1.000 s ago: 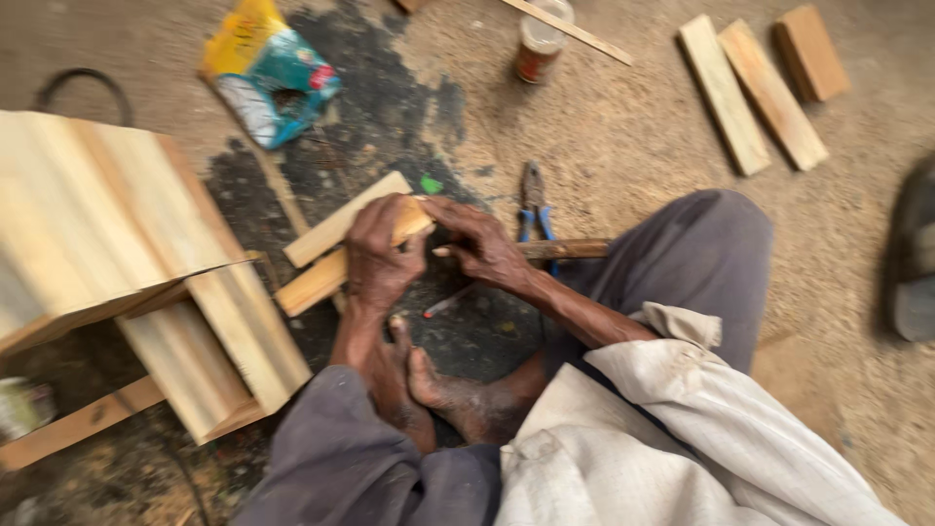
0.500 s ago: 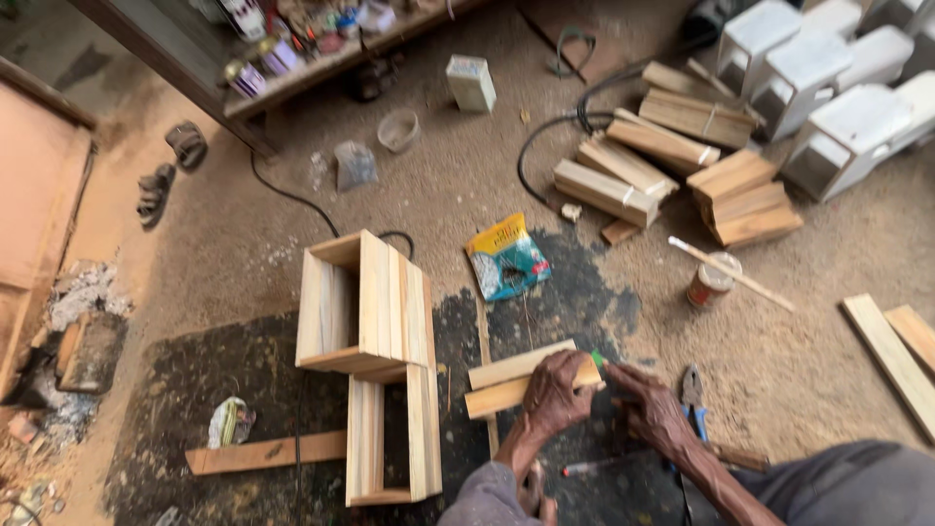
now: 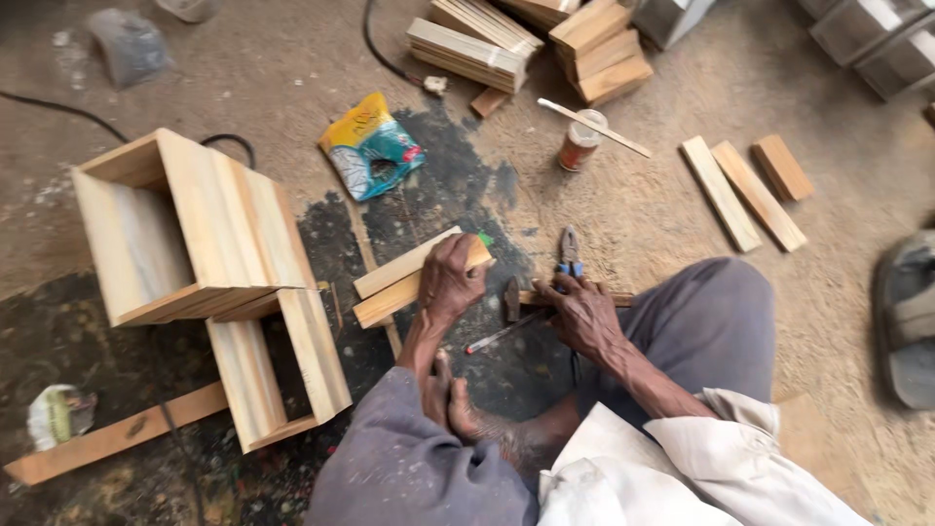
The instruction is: The person assembles a small wooden frame by applying glue to the ends of wooden planks and joining them with nails. They use a hammer to drive the nails and a stick to spread the glue, working on the floor surrounded by wood pieces and tools.
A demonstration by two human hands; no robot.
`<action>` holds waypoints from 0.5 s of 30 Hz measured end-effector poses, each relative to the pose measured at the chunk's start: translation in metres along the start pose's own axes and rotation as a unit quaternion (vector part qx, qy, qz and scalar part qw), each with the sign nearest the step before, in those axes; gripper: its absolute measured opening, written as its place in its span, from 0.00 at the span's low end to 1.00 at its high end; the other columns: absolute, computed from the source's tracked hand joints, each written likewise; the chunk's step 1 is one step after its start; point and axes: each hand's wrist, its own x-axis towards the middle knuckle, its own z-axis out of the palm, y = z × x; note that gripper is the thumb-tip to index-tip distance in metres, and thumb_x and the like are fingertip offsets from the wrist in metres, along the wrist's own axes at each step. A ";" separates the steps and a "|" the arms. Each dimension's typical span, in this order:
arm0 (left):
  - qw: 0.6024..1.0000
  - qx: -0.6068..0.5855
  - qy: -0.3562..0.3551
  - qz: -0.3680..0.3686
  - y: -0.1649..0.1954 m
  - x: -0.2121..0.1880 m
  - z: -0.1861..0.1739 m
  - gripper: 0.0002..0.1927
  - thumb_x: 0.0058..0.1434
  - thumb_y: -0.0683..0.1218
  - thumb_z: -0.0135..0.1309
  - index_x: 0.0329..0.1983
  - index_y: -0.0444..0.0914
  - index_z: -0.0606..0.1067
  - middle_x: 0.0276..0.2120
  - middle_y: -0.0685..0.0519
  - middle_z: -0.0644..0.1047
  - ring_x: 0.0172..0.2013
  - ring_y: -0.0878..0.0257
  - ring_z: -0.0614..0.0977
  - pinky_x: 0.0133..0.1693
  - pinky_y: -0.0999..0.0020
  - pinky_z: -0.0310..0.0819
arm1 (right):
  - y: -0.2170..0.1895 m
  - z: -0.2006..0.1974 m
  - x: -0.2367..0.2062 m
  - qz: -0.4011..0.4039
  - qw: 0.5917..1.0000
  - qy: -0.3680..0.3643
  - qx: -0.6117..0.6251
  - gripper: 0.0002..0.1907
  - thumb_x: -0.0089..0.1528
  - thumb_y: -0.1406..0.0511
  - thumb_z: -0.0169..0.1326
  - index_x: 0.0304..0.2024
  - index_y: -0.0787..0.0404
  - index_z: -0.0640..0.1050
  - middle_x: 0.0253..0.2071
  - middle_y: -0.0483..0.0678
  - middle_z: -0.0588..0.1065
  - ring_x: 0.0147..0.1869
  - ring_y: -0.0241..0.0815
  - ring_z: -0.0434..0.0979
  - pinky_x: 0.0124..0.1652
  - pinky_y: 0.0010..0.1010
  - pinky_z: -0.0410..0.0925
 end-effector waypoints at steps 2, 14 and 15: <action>1.000 -0.001 0.007 0.022 0.002 -0.001 0.003 0.20 0.53 0.42 0.64 0.48 0.29 0.76 0.42 0.37 0.80 0.41 0.42 0.82 0.45 0.51 0.78 | -0.001 -0.002 -0.004 0.015 0.999 -0.029 0.012 0.34 0.47 0.61 0.64 0.58 0.50 0.76 0.48 0.51 0.76 0.47 0.55 0.77 0.41 0.50 0.70; 0.999 0.014 -0.033 0.012 0.003 0.000 0.019 0.24 0.52 0.40 0.67 0.52 0.29 0.76 0.44 0.38 0.81 0.43 0.47 0.84 0.47 0.55 0.81 | 0.029 -0.015 -0.003 0.145 0.968 -0.041 0.199 0.26 0.52 0.65 0.59 0.56 0.56 0.79 0.41 0.56 0.80 0.38 0.52 0.82 0.36 0.44 0.74; 0.999 0.008 -0.031 0.018 0.003 0.001 0.019 0.25 0.52 0.40 0.67 0.53 0.29 0.76 0.45 0.38 0.81 0.43 0.47 0.84 0.47 0.56 0.81 | 0.031 -0.017 -0.001 0.162 0.964 -0.024 0.210 0.26 0.55 0.65 0.58 0.57 0.56 0.79 0.42 0.56 0.80 0.39 0.53 0.82 0.36 0.44 0.74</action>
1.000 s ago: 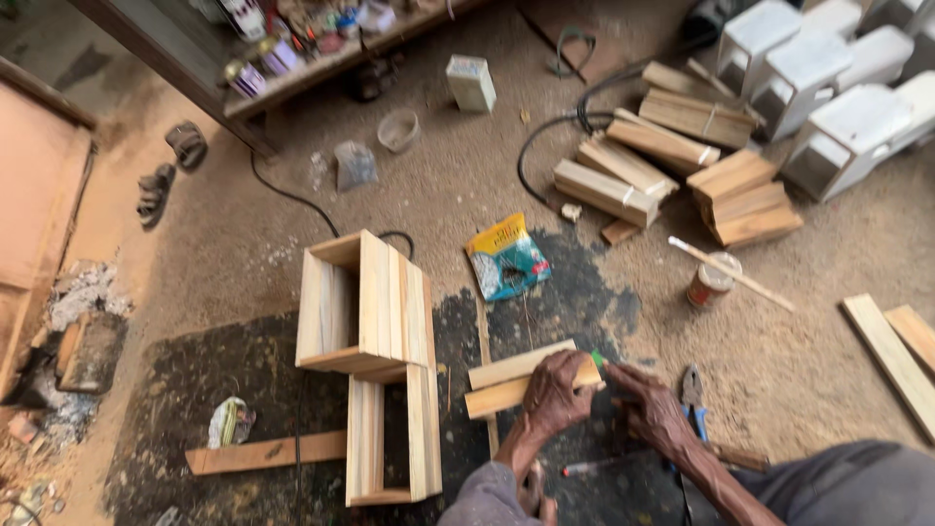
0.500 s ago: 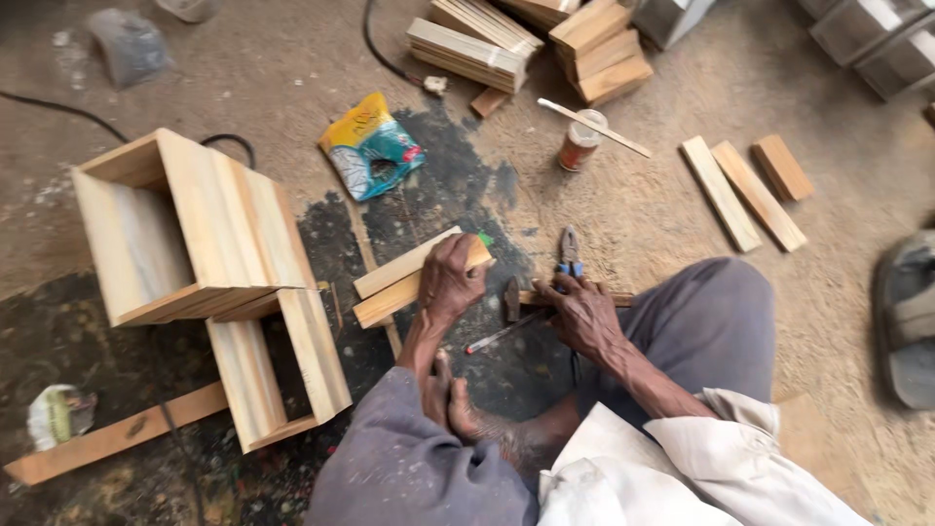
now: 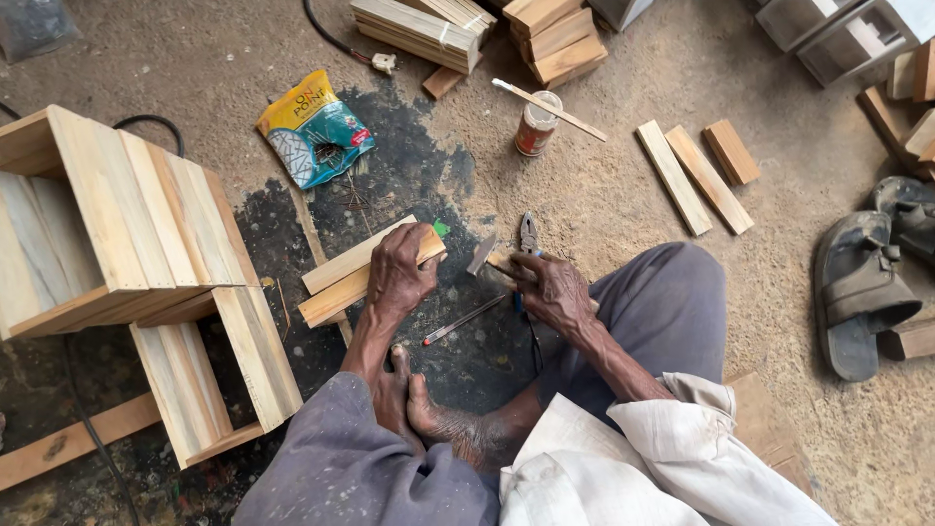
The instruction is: The person assembles a small wooden frame by applying glue to the ends of wooden planks and joining them with nails. They use a hammer to drive the nails and a stick to spread the glue, working on the floor surrounded by wood pieces and tools.
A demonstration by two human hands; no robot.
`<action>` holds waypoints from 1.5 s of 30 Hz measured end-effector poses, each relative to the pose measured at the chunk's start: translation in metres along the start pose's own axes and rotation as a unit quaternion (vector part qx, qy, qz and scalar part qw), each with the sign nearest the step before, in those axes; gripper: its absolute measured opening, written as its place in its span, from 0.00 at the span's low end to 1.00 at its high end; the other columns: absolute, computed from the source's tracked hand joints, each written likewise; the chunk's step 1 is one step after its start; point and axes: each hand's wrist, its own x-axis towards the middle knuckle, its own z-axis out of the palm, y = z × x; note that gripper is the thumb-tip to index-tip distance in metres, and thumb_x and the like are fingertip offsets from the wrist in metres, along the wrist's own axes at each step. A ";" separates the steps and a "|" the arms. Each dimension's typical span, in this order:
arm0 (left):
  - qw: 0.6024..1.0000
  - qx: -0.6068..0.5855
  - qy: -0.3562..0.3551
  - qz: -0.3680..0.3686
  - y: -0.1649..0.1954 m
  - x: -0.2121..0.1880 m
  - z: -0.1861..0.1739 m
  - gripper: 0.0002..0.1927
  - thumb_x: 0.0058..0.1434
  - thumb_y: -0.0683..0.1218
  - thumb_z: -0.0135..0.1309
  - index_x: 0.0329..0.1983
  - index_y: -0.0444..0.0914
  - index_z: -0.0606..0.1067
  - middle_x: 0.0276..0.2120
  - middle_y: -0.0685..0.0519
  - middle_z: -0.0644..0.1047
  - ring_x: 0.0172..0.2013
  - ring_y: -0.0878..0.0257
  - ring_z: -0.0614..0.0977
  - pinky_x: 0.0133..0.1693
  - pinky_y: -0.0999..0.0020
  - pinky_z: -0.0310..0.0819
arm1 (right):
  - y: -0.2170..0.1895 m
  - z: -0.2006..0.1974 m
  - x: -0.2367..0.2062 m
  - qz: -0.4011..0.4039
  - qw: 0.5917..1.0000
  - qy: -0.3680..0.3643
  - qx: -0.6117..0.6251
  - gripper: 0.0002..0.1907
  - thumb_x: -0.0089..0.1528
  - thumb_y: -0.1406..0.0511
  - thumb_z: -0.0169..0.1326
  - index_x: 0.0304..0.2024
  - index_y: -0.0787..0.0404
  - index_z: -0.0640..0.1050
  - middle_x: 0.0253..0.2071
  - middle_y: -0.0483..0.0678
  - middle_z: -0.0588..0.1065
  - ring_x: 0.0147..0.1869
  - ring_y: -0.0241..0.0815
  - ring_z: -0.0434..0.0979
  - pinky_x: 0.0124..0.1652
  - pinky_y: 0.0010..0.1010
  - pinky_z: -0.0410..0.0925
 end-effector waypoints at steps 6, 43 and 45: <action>1.000 -0.020 -0.004 0.004 0.015 0.009 0.005 0.25 0.54 0.42 0.67 0.54 0.29 0.76 0.44 0.38 0.81 0.43 0.45 0.84 0.44 0.55 0.80 | -0.003 -0.002 0.012 0.014 0.992 -0.011 -0.123 0.20 0.61 0.65 0.59 0.56 0.45 0.80 0.46 0.52 0.80 0.39 0.50 0.82 0.41 0.50 0.71; 0.999 0.028 -0.035 0.013 0.016 0.049 0.026 0.23 0.60 0.41 0.65 0.56 0.29 0.73 0.49 0.39 0.78 0.49 0.42 0.82 0.49 0.53 0.79 | 0.004 0.050 0.125 -0.205 0.944 -0.030 0.258 0.25 0.60 0.75 0.55 0.60 0.58 0.76 0.39 0.53 0.79 0.42 0.54 0.74 0.47 0.44 0.70; 0.999 0.025 -0.037 0.013 0.016 0.050 0.023 0.23 0.60 0.42 0.65 0.56 0.29 0.73 0.49 0.38 0.79 0.49 0.42 0.82 0.49 0.52 0.79 | 0.003 0.049 0.125 -0.219 0.941 -0.016 0.259 0.24 0.60 0.75 0.56 0.60 0.58 0.76 0.41 0.53 0.79 0.43 0.53 0.75 0.48 0.44 0.69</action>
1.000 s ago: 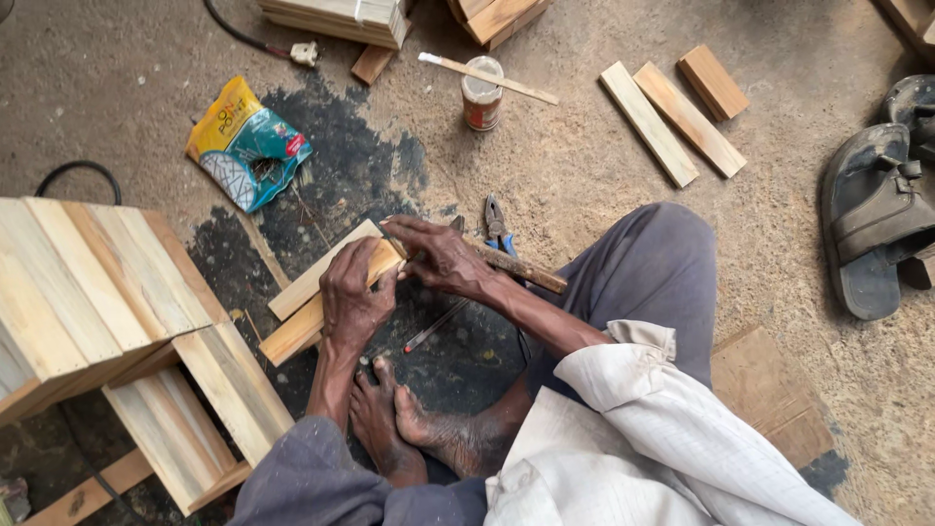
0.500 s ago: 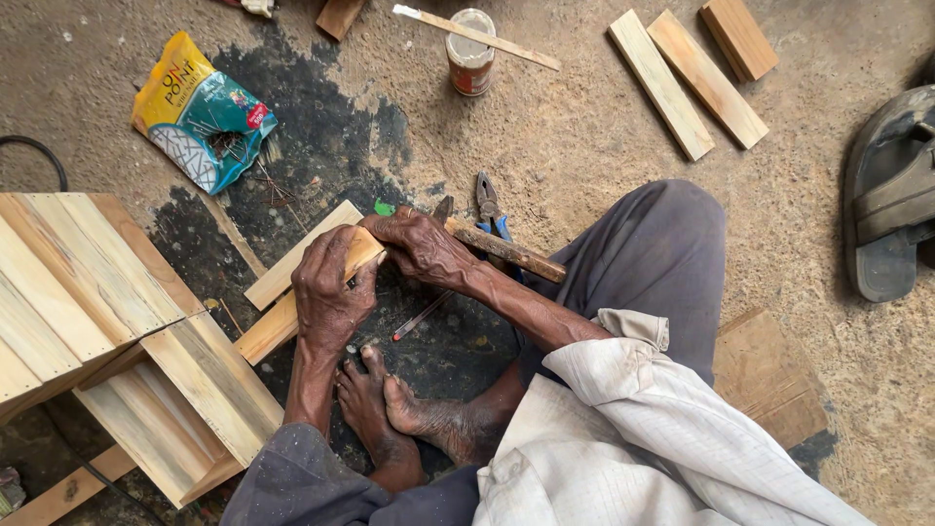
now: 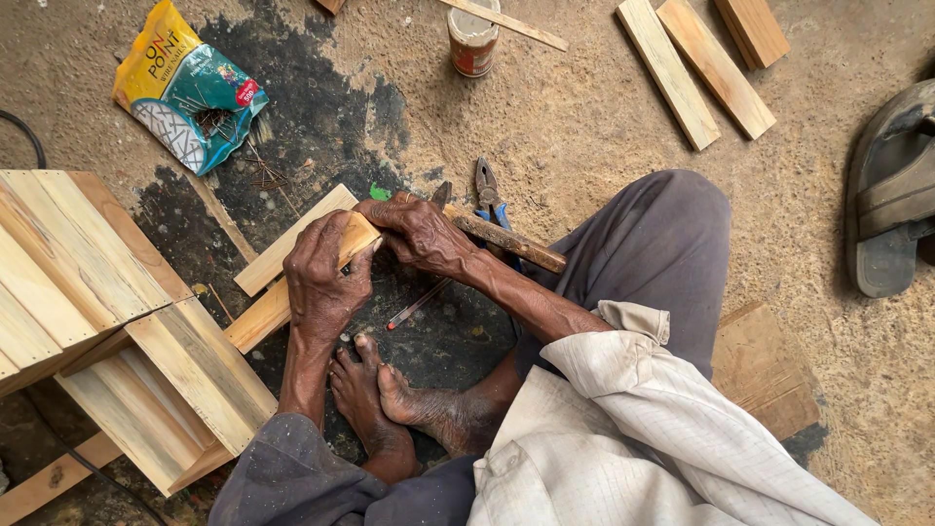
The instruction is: The person assembles a small wooden frame by applying glue to the ends of wooden planks and joining them with nails. They use a hammer to drive the nails and a stick to spread the glue, working on the floor surrounded by wood pieces and tools.
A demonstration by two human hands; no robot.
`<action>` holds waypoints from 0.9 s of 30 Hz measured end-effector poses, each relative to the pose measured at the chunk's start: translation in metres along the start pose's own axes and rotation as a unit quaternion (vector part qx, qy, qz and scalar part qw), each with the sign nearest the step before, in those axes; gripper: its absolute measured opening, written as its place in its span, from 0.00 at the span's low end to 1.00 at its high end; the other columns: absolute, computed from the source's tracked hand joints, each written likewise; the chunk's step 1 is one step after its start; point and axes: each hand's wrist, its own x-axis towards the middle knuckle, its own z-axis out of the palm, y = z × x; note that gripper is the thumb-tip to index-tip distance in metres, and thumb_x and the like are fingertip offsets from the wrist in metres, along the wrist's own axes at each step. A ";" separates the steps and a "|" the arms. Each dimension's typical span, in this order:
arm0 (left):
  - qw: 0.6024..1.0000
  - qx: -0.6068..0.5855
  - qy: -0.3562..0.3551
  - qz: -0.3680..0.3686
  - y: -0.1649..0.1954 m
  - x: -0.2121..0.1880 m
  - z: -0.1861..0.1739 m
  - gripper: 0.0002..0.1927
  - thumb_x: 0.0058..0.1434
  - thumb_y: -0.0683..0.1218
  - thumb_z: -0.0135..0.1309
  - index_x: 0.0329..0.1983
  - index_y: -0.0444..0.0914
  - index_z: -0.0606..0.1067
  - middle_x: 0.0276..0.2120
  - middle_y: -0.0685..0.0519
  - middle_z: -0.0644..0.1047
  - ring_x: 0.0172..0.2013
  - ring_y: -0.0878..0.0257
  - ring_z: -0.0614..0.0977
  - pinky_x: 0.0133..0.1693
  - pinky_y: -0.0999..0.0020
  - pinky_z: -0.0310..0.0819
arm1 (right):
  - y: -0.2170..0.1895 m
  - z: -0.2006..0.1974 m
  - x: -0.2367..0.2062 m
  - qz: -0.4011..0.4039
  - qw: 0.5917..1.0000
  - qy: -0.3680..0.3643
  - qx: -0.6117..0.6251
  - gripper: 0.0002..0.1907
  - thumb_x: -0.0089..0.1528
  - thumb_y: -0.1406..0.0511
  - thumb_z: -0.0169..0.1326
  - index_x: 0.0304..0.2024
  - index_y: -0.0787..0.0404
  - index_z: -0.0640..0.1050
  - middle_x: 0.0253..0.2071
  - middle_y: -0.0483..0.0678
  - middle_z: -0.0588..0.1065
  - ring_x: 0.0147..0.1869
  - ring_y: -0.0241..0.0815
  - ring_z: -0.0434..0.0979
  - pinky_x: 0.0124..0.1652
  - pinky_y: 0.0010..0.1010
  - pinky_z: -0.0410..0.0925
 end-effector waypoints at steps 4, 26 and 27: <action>1.000 -0.004 -0.007 -0.012 0.000 0.001 -0.008 0.23 0.60 0.41 0.65 0.56 0.29 0.74 0.48 0.38 0.79 0.48 0.43 0.83 0.48 0.53 0.80 | -0.003 0.001 0.003 -0.003 1.000 -0.002 -0.003 0.23 0.60 0.74 0.57 0.59 0.59 0.76 0.42 0.52 0.80 0.42 0.53 0.74 0.47 0.44 0.69; 0.999 0.002 -0.028 -0.023 0.018 0.010 -0.010 0.24 0.56 0.36 0.65 0.57 0.29 0.75 0.51 0.39 0.79 0.51 0.44 0.84 0.52 0.56 0.81 | 0.006 0.012 -0.033 -0.009 0.997 0.061 0.049 0.43 0.56 0.78 0.57 0.71 0.41 0.68 0.71 0.52 0.69 0.64 0.52 0.76 0.63 0.41 0.70; 0.999 0.003 -0.030 -0.023 0.019 0.010 -0.011 0.25 0.55 0.36 0.65 0.57 0.29 0.75 0.50 0.39 0.79 0.51 0.44 0.84 0.52 0.56 0.81 | 0.005 0.011 -0.035 0.013 0.999 0.045 0.024 0.44 0.56 0.80 0.54 0.71 0.40 0.69 0.71 0.52 0.69 0.63 0.51 0.77 0.62 0.40 0.72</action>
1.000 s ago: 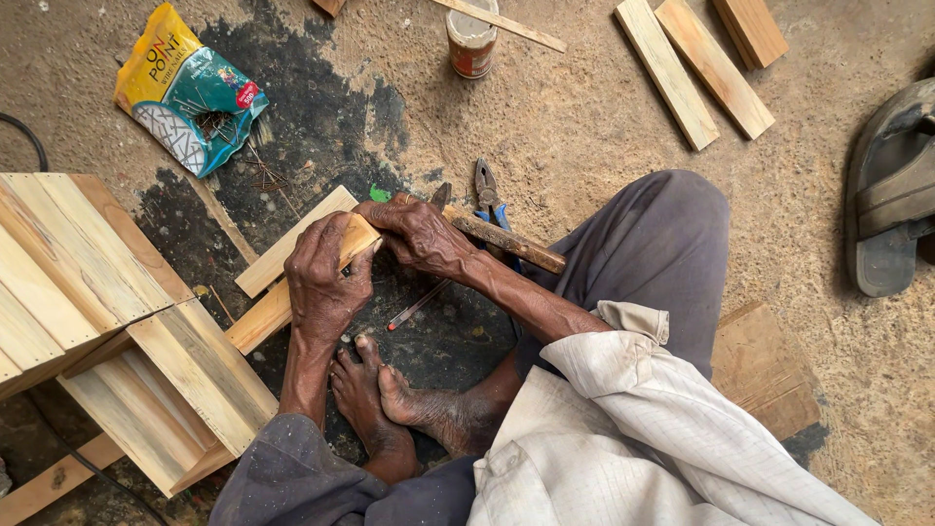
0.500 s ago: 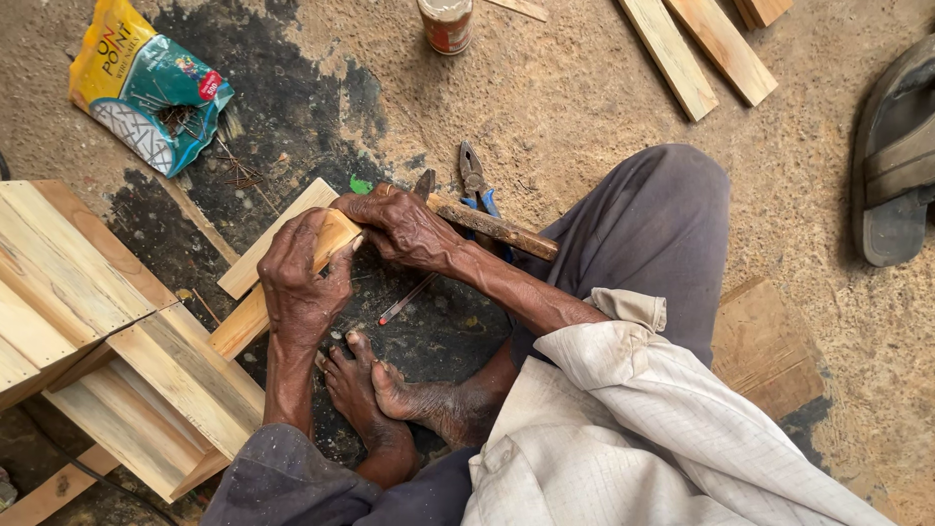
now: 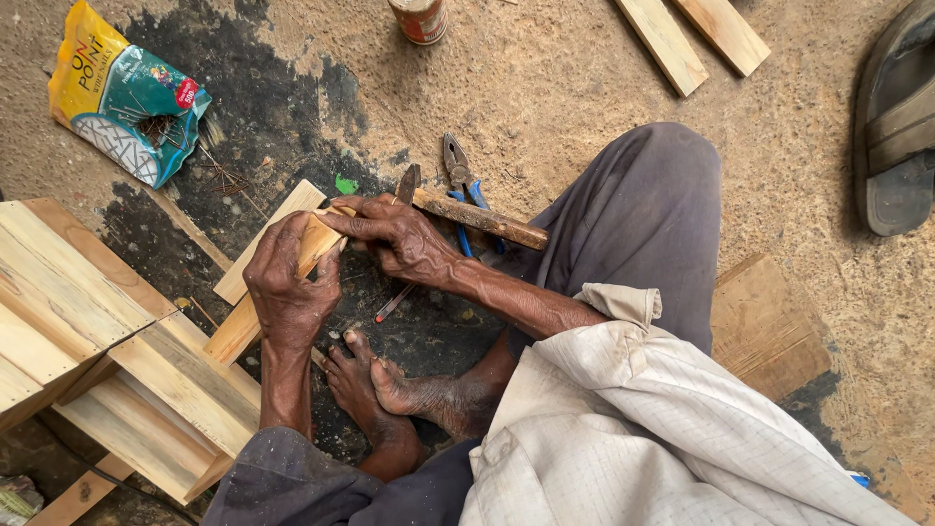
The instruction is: The person assembles a small wooden frame by applying glue to the ends of wooden planks and joining them with nails. They use a hammer to drive the nails and a stick to spread the glue, working on the floor surrounded by wood pieces and tools.
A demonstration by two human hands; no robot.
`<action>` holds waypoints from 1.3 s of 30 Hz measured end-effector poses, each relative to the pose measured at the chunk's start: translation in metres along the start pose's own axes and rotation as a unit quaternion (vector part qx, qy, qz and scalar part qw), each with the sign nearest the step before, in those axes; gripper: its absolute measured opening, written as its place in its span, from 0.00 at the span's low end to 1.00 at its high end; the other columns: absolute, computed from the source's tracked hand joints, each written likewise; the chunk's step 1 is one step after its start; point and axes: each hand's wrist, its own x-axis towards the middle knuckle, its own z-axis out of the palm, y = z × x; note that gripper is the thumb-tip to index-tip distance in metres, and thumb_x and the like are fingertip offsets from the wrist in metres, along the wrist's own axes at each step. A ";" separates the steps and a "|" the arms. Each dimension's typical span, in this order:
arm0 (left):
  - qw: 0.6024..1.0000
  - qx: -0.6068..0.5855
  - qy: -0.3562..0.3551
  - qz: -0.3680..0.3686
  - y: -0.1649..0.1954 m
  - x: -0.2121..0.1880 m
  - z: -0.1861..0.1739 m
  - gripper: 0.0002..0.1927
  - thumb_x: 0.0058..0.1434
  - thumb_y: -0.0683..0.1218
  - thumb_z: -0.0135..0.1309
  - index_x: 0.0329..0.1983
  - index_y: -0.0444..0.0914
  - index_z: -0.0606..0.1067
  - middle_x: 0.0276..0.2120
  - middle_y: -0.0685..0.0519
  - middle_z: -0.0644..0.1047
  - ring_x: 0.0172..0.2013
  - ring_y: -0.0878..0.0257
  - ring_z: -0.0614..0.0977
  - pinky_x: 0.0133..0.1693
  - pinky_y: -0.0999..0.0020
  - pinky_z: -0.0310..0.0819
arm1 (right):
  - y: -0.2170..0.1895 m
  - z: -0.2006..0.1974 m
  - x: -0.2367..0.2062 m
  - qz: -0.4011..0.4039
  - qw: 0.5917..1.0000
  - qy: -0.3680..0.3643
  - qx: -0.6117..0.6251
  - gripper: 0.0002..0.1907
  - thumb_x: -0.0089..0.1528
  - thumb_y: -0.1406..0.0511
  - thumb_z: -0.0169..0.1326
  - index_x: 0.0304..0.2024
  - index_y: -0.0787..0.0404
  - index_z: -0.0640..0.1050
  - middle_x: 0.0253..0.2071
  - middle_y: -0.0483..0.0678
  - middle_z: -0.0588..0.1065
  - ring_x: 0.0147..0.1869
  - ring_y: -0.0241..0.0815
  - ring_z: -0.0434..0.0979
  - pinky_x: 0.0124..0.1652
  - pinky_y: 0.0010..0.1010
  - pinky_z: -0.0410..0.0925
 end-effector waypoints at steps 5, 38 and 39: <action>1.000 -0.003 0.009 0.008 0.001 -0.002 -0.004 0.24 0.56 0.36 0.66 0.57 0.29 0.75 0.50 0.39 0.79 0.51 0.44 0.84 0.51 0.56 0.81 | -0.006 -0.007 -0.001 0.036 0.985 -0.044 -0.162 0.47 0.47 0.75 0.59 0.69 0.42 0.69 0.70 0.56 0.66 0.64 0.60 0.71 0.58 0.46 0.71; 0.997 -0.053 0.055 0.008 -0.018 -0.028 -0.047 0.22 0.53 0.39 0.67 0.50 0.29 0.77 0.45 0.38 0.81 0.44 0.43 0.84 0.46 0.52 0.80 | -0.102 -0.043 -0.026 0.190 0.902 -0.029 -0.387 0.23 0.49 0.65 0.67 0.47 0.63 0.80 0.47 0.56 0.76 0.39 0.55 0.80 0.35 0.46 0.75; 0.996 -0.057 0.064 0.013 -0.017 -0.029 -0.048 0.22 0.52 0.39 0.67 0.50 0.29 0.77 0.45 0.38 0.81 0.44 0.43 0.84 0.46 0.52 0.80 | -0.102 -0.041 -0.029 0.166 0.905 -0.017 -0.391 0.25 0.46 0.65 0.67 0.47 0.64 0.80 0.44 0.57 0.76 0.37 0.56 0.80 0.32 0.46 0.75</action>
